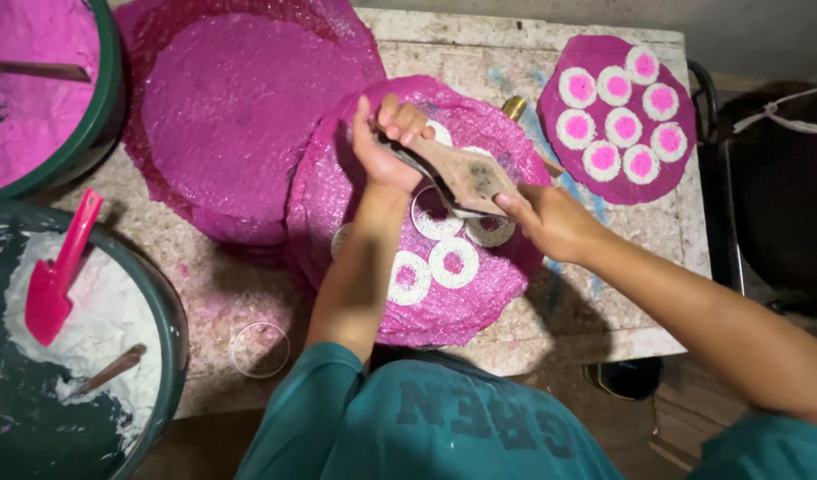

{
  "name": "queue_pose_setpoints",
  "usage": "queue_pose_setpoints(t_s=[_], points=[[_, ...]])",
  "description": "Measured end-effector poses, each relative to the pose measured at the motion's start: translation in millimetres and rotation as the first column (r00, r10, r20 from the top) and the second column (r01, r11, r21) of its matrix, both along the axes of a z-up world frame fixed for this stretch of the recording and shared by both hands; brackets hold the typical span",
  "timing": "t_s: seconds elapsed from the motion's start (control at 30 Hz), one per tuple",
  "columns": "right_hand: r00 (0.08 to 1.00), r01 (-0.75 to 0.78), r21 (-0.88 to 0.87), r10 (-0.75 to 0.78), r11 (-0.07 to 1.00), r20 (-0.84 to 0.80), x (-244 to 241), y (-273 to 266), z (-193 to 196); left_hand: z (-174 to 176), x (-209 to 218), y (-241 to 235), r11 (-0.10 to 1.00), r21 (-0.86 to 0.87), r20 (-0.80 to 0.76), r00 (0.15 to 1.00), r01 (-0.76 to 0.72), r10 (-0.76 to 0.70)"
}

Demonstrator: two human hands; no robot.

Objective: The person scoops white and pink dough into a wooden mold, presses it, and releases ring-shaped cakes onto a pink mat. They repeat this process, arranging the finished cakes on the mat.

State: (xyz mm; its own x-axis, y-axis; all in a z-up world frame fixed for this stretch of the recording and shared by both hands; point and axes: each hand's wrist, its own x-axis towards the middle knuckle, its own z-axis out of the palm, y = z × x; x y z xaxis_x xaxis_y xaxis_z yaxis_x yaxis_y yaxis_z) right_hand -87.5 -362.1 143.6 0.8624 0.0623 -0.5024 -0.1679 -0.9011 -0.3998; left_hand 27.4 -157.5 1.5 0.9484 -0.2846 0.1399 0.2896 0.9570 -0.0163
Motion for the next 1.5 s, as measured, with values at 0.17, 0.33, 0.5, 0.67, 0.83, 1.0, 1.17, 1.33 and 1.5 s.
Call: queue_pose_setpoints(t_s=[0.17,0.33,0.5,0.67,0.83,1.0,1.17,1.33,1.5], points=[[0.997,-0.028,0.148,0.018,0.989,0.069,-1,17,-16,6,7,28,0.997,0.075,0.042,0.999,-0.036,0.033],[0.993,0.053,0.164,-0.034,0.985,-0.117,-8,16,-29,-2,-11,30,0.991,0.130,-0.078,0.995,-0.045,0.056],[0.975,0.080,0.078,-0.062,0.994,-0.214,-19,-32,-28,-13,-34,7,0.953,0.302,-0.014,1.000,-0.015,0.020],[0.992,0.097,0.337,-0.118,0.936,0.043,-62,-102,-23,0,-51,26,0.210,0.971,0.184,0.922,-0.117,-0.340],[0.914,0.289,0.550,-0.397,0.783,0.085,-119,-124,-52,15,-82,47,-0.350,0.733,0.229,0.696,-0.583,-0.681],[0.853,0.263,0.765,-0.511,0.588,0.100,-149,-117,-79,27,-86,38,-0.380,0.654,0.241,0.656,-0.654,-0.715],[0.779,0.331,0.848,-0.627,0.414,0.002,-172,-123,-97,41,-82,49,-0.448,0.735,0.113,0.744,-0.508,-0.658],[0.775,0.320,0.876,-0.632,0.361,-0.023,-187,-134,-119,43,-69,94,-0.584,0.678,0.114,0.848,-0.447,-0.517],[0.824,0.269,0.827,-0.562,0.493,0.067,-175,-113,-109,63,-73,96,-0.575,0.634,0.135,0.806,-0.517,-0.576]])
